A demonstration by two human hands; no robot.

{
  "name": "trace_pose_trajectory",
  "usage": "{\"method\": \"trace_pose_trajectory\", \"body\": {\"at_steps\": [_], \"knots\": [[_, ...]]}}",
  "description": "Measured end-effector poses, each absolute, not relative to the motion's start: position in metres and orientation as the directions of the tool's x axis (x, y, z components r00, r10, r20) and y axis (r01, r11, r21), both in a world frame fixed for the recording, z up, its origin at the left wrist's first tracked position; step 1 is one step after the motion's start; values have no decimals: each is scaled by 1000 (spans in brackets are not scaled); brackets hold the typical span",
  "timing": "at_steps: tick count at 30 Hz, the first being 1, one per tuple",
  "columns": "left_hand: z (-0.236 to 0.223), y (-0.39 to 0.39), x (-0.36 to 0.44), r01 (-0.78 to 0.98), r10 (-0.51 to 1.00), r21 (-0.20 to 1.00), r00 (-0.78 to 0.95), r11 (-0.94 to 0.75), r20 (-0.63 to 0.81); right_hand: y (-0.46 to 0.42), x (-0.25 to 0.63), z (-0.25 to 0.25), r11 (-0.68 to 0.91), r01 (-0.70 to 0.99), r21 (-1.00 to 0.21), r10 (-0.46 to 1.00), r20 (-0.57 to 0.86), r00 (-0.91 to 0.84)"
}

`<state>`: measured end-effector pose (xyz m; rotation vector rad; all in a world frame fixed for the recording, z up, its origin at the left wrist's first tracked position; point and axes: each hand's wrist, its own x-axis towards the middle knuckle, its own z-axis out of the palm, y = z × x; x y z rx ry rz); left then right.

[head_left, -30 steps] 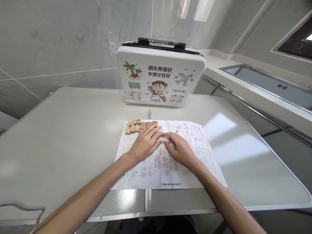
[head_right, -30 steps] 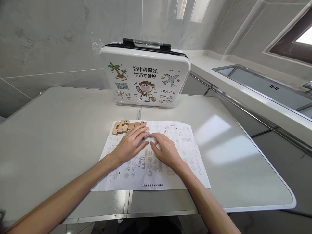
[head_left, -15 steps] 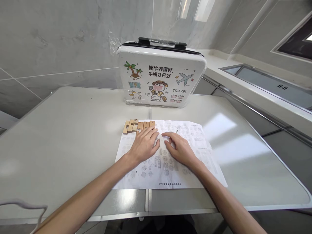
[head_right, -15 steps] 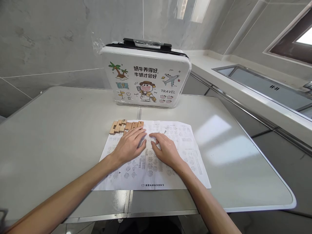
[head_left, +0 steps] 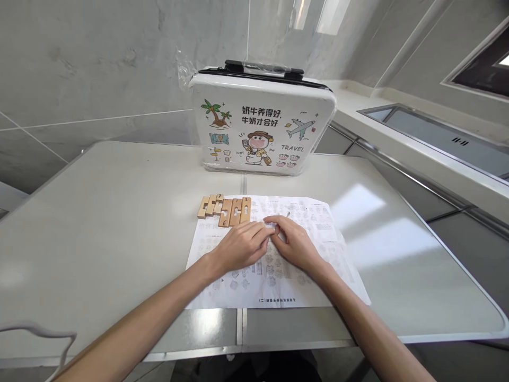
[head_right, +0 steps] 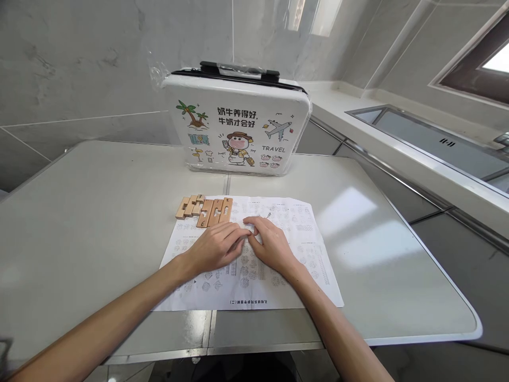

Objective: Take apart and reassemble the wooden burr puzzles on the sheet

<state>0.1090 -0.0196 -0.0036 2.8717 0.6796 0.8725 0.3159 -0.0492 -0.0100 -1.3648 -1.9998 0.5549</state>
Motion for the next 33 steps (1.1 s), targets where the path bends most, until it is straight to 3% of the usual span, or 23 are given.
{"method": "trace_pose_trajectory", "body": {"at_steps": [6, 33], "knots": [[-8, -22, 109, 355, 416, 218, 796, -909, 440, -49, 317, -11, 378, 647, -662, 926, 276, -259], [-9, -20, 109, 343, 449, 303, 786, -889, 425, -48, 318, -12, 410, 637, -653, 912, 298, -281]]}}
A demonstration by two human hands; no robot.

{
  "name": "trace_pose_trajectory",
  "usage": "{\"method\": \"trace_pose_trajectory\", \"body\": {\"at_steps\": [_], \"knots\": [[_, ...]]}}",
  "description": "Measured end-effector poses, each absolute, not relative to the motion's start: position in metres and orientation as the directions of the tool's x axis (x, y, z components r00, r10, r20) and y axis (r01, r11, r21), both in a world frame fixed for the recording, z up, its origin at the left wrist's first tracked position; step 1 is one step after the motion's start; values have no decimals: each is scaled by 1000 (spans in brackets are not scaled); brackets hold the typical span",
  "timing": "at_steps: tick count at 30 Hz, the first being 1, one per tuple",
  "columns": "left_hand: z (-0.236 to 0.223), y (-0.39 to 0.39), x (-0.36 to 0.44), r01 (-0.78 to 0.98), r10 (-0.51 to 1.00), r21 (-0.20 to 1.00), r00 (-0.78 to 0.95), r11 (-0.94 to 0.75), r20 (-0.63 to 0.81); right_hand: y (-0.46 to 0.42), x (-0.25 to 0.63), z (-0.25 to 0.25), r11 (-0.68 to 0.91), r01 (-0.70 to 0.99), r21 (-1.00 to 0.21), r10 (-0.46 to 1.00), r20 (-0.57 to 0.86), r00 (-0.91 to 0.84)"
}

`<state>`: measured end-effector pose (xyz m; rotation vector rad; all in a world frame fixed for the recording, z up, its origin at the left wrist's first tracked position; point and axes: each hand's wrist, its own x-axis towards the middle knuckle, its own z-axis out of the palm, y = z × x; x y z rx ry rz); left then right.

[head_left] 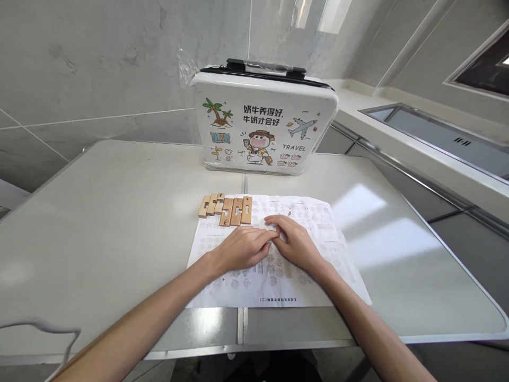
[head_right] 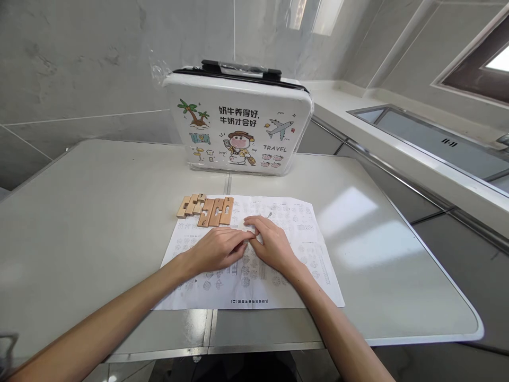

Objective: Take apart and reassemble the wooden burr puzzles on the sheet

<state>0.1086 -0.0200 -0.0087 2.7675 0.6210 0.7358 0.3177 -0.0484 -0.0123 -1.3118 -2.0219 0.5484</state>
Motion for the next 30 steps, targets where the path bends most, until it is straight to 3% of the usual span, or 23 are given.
{"method": "trace_pose_trajectory", "body": {"at_steps": [30], "knots": [[-9, -20, 108, 343, 450, 307, 783, -888, 429, -49, 318, -13, 424, 640, -641, 906, 310, -289]]}}
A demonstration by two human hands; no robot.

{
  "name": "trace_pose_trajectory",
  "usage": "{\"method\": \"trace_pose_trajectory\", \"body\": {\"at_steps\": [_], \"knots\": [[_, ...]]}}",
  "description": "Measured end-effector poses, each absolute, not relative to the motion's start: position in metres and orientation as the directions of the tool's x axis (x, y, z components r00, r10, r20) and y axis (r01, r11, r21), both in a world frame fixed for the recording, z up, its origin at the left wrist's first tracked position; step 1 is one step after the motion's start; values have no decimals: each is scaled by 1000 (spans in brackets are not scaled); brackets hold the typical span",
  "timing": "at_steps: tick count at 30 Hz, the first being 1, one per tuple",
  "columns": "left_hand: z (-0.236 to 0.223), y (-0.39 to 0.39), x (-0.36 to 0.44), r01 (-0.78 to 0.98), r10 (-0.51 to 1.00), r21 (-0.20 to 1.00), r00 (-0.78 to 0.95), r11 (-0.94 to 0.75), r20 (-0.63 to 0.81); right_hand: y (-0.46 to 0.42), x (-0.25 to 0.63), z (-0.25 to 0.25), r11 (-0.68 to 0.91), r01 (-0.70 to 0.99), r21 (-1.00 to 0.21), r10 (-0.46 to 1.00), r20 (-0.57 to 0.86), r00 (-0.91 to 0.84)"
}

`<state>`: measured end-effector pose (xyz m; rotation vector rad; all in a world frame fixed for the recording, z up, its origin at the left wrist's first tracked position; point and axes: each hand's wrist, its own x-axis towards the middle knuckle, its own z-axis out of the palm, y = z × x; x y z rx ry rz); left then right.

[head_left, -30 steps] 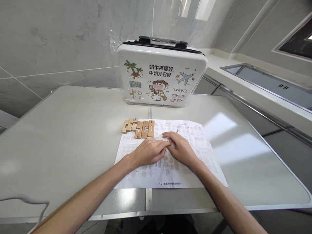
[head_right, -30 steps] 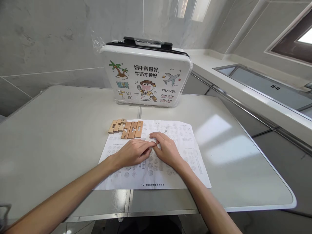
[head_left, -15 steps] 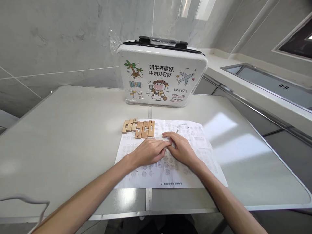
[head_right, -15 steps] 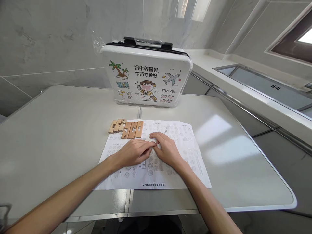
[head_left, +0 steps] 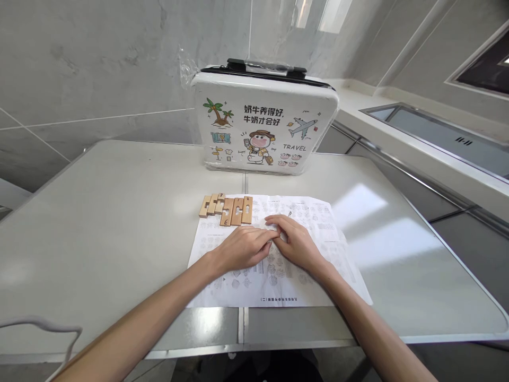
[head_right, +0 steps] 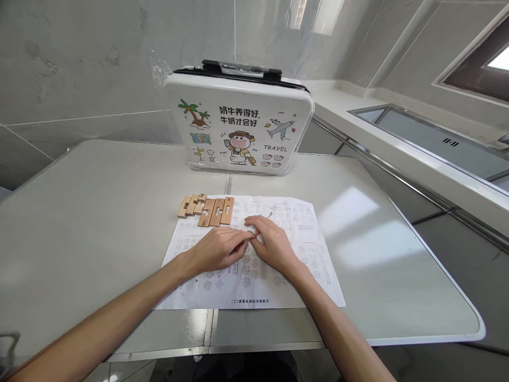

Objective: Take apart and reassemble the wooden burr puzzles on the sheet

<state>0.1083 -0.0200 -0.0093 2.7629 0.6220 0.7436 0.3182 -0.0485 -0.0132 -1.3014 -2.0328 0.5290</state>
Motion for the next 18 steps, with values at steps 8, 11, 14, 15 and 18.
{"method": "trace_pose_trajectory", "body": {"at_steps": [8, 11, 14, 15, 18], "knots": [[-9, -19, 108, 341, 450, 311, 787, -887, 422, -48, 318, -13, 418, 639, -645, 908, 307, -284], [-8, -19, 107, 334, 438, 297, 788, -895, 432, -49, 318, -13, 418, 640, -644, 908, 305, -286], [-5, -18, 106, 333, 437, 289, 763, -897, 476, -49, 317, -11, 413, 641, -647, 911, 303, -281], [-3, -17, 105, 342, 446, 289, 744, -894, 497, -49, 316, -10, 411, 641, -648, 912, 303, -278], [3, -13, 101, 415, 503, 287, 650, -863, 570, -50, 315, -7, 401, 648, -647, 916, 293, -275]]}}
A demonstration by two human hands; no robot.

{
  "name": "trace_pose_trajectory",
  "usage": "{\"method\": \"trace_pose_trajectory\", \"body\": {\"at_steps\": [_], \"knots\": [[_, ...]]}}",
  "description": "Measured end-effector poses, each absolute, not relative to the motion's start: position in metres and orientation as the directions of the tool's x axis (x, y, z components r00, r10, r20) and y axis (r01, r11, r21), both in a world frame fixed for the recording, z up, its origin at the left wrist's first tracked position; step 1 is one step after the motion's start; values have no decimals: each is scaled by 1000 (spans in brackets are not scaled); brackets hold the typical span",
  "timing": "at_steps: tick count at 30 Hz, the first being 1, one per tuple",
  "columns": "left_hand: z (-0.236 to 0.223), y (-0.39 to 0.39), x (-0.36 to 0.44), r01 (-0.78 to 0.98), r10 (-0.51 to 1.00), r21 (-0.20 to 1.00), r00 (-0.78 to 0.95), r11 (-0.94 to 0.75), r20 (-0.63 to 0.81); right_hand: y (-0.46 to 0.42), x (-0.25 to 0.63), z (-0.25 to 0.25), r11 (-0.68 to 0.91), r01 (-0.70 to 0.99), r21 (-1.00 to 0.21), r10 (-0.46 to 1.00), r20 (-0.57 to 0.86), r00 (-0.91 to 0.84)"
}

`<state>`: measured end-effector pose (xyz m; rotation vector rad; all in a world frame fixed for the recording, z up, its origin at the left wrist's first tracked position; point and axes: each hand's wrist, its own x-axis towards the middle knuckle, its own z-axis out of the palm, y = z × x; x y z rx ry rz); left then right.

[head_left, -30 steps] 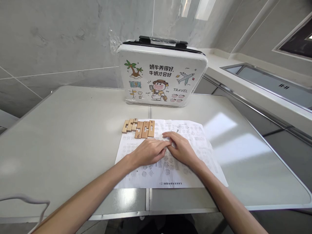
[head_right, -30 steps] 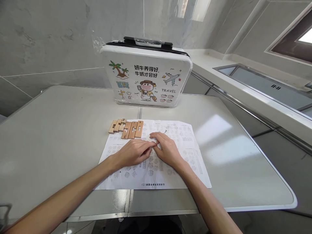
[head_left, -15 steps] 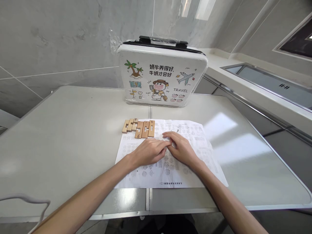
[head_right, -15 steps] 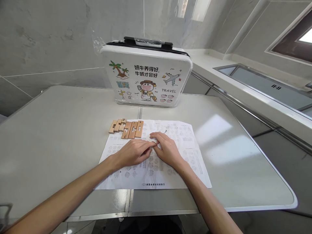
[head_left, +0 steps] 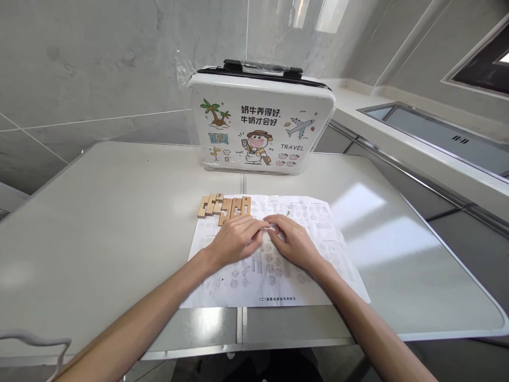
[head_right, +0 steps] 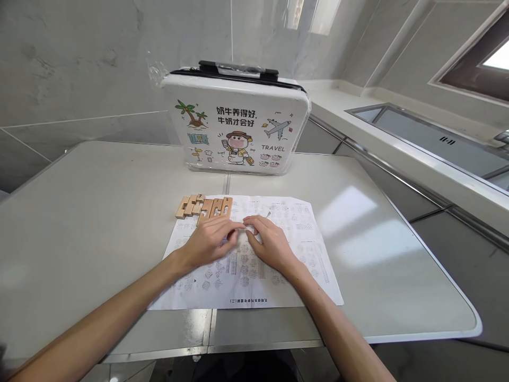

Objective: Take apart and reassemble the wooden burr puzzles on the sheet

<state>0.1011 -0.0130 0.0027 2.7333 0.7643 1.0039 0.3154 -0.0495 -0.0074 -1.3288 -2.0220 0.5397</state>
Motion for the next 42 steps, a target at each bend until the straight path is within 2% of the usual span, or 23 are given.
{"method": "trace_pose_trajectory", "body": {"at_steps": [8, 13, 20, 29, 42], "knots": [[13, 13, 80, 683, 620, 234, 396, -692, 677, -50, 316, -6, 397, 656, -642, 918, 288, -274], [12, 26, 67, 808, 718, 274, 242, -521, 653, -50, 317, -8, 403, 652, -642, 915, 286, -284], [1, 35, 60, 828, 814, 367, 172, -425, 554, -50, 317, -6, 399, 646, -651, 917, 280, -285], [-1, 37, 56, 853, 851, 384, 122, -353, 511, -50, 317, -5, 398, 643, -654, 918, 280, -283], [-1, 39, 52, 811, 884, 472, 112, -345, 454, -50, 317, -6, 395, 645, -654, 919, 277, -281]]}}
